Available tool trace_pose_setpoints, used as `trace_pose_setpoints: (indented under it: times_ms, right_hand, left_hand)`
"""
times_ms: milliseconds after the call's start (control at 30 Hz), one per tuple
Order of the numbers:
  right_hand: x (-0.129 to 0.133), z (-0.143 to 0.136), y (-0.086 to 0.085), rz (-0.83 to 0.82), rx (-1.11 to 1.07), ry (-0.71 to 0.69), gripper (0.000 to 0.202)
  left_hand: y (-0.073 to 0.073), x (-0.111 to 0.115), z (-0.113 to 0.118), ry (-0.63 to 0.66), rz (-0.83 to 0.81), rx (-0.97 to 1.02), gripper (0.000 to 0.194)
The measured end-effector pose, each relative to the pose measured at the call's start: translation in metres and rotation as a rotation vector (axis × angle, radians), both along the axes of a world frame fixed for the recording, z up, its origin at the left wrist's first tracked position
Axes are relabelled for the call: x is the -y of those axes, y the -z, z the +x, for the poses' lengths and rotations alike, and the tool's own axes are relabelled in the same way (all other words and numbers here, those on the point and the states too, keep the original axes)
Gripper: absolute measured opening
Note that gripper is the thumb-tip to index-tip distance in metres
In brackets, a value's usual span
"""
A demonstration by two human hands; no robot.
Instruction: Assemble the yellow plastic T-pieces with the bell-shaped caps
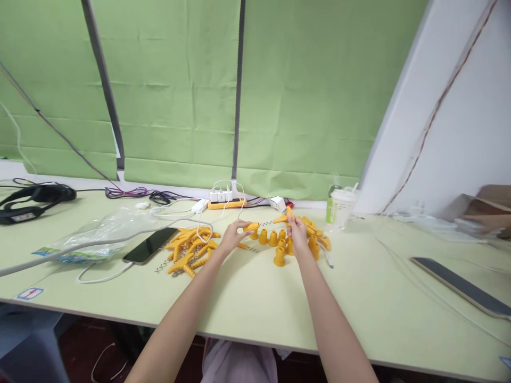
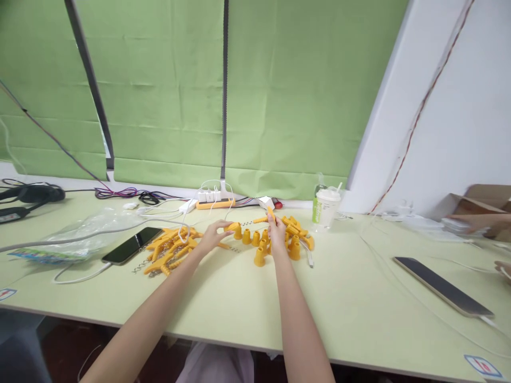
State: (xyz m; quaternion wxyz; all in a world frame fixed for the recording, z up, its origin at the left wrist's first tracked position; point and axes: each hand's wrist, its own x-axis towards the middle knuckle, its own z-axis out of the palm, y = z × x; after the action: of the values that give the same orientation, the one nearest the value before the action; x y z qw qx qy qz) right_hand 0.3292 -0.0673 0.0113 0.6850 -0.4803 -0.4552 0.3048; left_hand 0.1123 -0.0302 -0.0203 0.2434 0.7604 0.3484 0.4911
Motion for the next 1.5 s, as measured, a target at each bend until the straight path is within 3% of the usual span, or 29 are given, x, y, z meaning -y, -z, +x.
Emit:
trace_pose_setpoints:
  times_ms: [267, 400, 600, 767, 967, 1233, 1500]
  right_hand:
    - [-0.005, -0.005, 0.004, 0.028, 0.092, 0.06, 0.052]
    - [-0.003, -0.017, 0.005, 0.003, 0.165, 0.005, 0.054]
    - [-0.002, -0.04, 0.007, 0.032, 0.278, -0.056, 0.056]
    - [-0.001, -0.048, 0.007, 0.166, 0.169, -0.049, 0.055]
    - [0.004, -0.045, 0.003, 0.137, 0.222, -0.13, 0.032]
    - [0.0, -0.037, 0.001, 0.149, 0.218, -0.231, 0.035]
    - [-0.004, -0.033, 0.002, 0.091, 0.209, -0.093, 0.039]
  left_hand:
    - [-0.003, 0.005, 0.002, 0.034, 0.012, -0.038, 0.039]
    - [-0.006, 0.01, 0.007, 0.067, -0.032, -0.014, 0.037]
    - [-0.014, 0.008, 0.0, 0.029, -0.191, 0.254, 0.035]
    - [-0.016, 0.005, -0.007, 0.101, -0.314, 0.321, 0.04]
    - [-0.016, 0.006, -0.009, 0.016, -0.343, 0.482, 0.041]
    - [-0.012, -0.003, -0.018, 0.165, -0.397, 0.662, 0.043]
    - [-0.016, 0.0, -0.019, 0.359, -0.446, 0.692, 0.039]
